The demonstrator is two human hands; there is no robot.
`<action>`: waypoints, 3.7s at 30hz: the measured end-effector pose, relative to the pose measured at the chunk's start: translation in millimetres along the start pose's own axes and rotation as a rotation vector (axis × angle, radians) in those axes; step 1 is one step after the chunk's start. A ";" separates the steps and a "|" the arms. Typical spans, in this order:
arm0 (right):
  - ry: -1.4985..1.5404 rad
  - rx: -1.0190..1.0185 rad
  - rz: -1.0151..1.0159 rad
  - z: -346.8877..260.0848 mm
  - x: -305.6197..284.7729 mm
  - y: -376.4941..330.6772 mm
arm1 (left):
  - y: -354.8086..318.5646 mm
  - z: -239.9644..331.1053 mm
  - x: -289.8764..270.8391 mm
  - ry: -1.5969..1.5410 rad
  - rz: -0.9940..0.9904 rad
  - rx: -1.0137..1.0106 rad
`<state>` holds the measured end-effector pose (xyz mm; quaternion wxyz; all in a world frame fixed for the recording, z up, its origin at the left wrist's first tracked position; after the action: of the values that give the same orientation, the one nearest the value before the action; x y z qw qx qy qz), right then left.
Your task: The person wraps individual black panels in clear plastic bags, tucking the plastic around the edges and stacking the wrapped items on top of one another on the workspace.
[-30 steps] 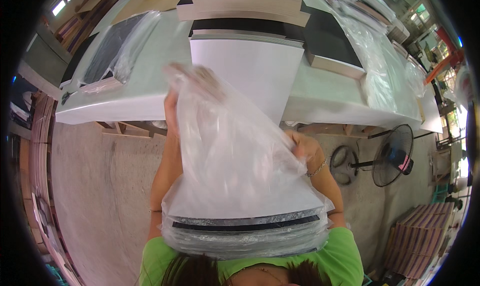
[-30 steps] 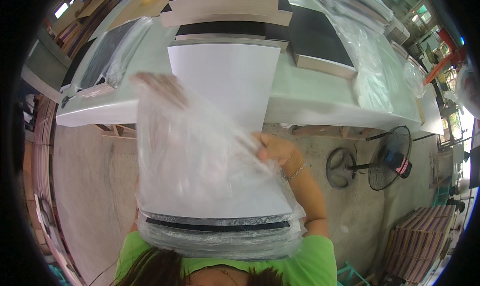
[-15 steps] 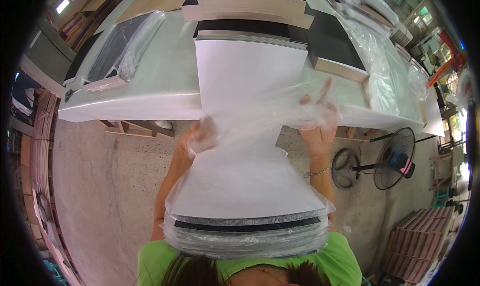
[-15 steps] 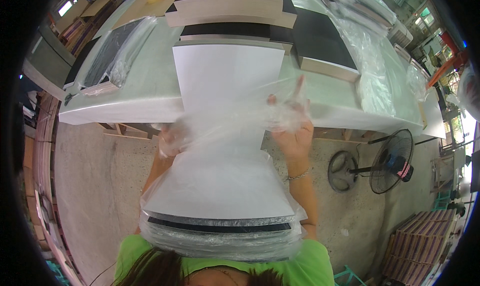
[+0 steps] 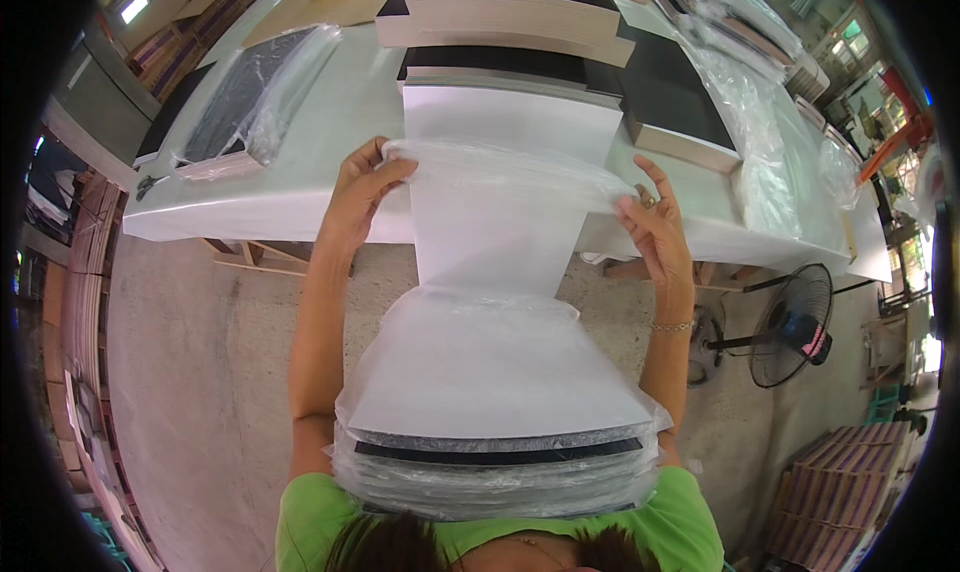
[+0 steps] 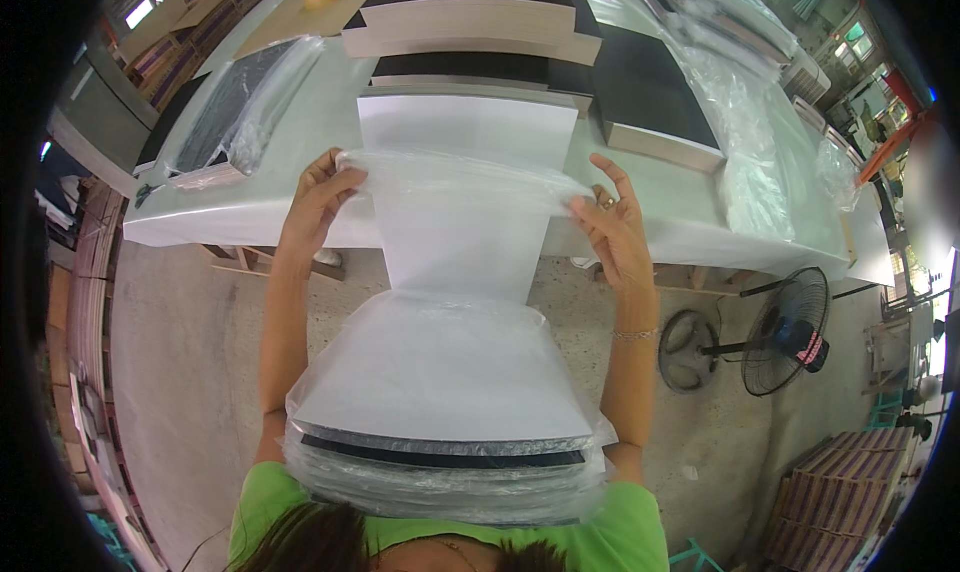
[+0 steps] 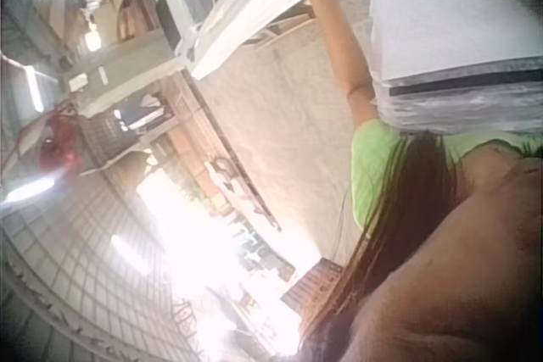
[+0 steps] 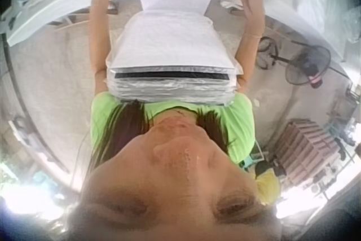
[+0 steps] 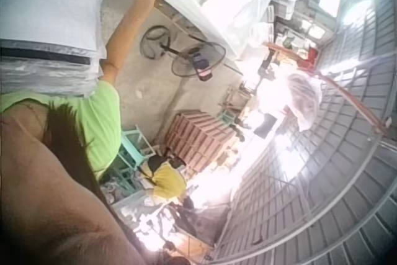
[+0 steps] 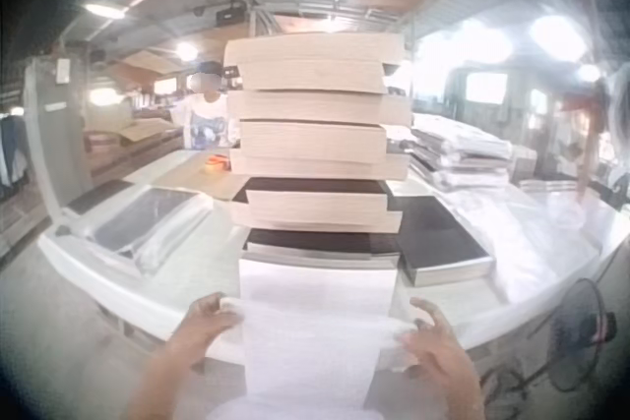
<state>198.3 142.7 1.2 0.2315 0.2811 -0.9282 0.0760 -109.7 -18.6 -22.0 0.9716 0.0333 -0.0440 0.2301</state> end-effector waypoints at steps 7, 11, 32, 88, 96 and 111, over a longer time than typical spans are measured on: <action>-0.698 -0.673 0.210 5.1 1.7 47.0 | 25.1 31.6 32.1 0.899 0.481 0.600; -0.928 -0.816 0.195 -2.7 16.0 53.7 | 17.4 35.4 36.0 1.134 0.491 0.552; 0.603 0.242 -0.094 36.3 -35.2 -12.7 | -62.6 -13.7 -9.2 -0.824 -0.056 -0.235; -1.334 -0.871 0.991 36.3 -151.7 -0.5 | -109.2 -280.7 0.9 0.337 0.279 -0.447; -1.367 -0.566 0.989 -79.1 -310.4 96.5 | -104.9 -281.1 -12.6 0.363 0.291 -0.450; -1.578 -0.430 0.972 -93.6 -315.3 113.2 | -90.4 -232.6 -61.7 0.324 0.516 0.123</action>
<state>403.2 415.5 -66.6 -0.4723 -0.2143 -0.8262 -0.2202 -107.7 -106.9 -263.4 0.8717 0.0425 0.1183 0.4736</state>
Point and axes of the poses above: each hand's wrist, its own y-axis towards the middle knuckle, its own x-axis out of the palm, z = x × y, the point moved 1 cm from there along y, towards the middle knuckle, and after that the axes turned 5 degrees about y, right-handed, at the moved point
